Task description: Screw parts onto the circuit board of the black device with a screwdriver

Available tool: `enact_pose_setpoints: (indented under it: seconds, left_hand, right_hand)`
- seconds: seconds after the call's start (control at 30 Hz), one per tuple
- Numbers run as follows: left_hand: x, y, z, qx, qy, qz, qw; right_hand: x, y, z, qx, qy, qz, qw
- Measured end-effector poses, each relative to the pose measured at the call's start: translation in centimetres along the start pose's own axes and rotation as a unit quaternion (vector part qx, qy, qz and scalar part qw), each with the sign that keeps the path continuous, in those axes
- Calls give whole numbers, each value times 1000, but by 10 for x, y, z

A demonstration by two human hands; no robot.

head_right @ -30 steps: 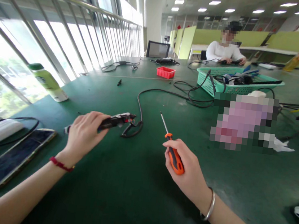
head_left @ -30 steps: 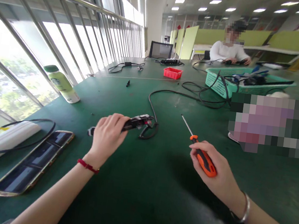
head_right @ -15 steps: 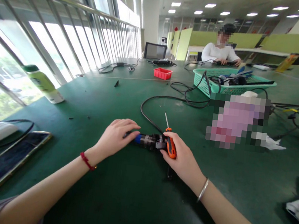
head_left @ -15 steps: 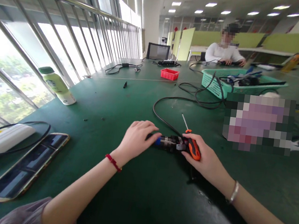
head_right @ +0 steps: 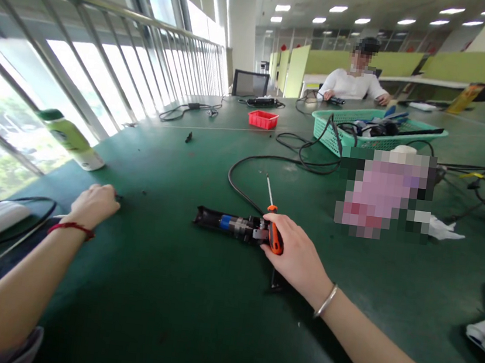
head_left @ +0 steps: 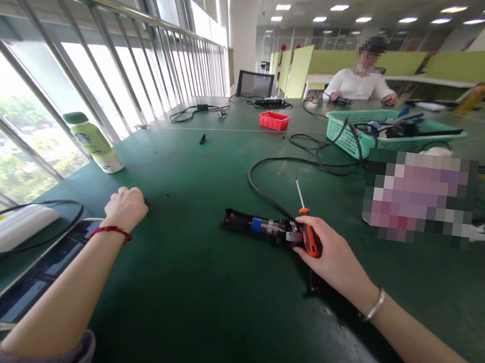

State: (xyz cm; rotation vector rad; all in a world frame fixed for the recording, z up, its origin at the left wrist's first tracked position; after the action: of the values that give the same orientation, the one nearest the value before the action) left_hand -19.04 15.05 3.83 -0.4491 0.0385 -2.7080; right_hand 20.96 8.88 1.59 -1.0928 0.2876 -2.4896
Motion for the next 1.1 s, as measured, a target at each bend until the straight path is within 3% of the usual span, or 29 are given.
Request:
enact_pose_setpoints:
  seconds: [0.17, 0.4, 0.57, 0.77, 0.93, 1.0, 1.1]
  left_hand:
    - [-17, 0, 4, 13, -6, -6, 1000]
    - [-37, 5, 5, -22, -9, -31, 999]
    - [-44, -1, 2, -66, 39, -72, 994]
    - [-64, 12, 14, -53, 21, -101, 993]
    - [-94, 37, 28, -41, 43, -148, 987]
    - [-110, 60, 35, -34, 51, -181, 981]
    - [-145, 110, 46, -19, 80, -274, 958]
  right_hand:
    - [-8, 0, 4, -31, -2, -16, 999]
    - [-26, -2, 12, -77, 10, -67, 995]
    - [-27, -2, 13, -84, 4, -67, 994]
    - [-25, -3, 13, -74, -1, -34, 997]
    - [-22, -4, 10, -51, -3, -9, 999]
    - [-21, -3, 10, -46, -2, -1, 999]
    - [-18, -2, 9, -47, 1, 7, 999]
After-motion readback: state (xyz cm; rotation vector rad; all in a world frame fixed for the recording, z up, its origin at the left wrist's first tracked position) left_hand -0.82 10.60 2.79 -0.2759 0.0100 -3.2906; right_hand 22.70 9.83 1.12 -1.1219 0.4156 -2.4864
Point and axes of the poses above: each hand's wrist, its own y-axis away from the middle knuckle, its own z-axis out of the back of the hand, x = y × z, the point moved 7 cm from there along -y, towards the middle knuckle, and after that the axes turned 13 degrees about -y, right-handed, at the moved point
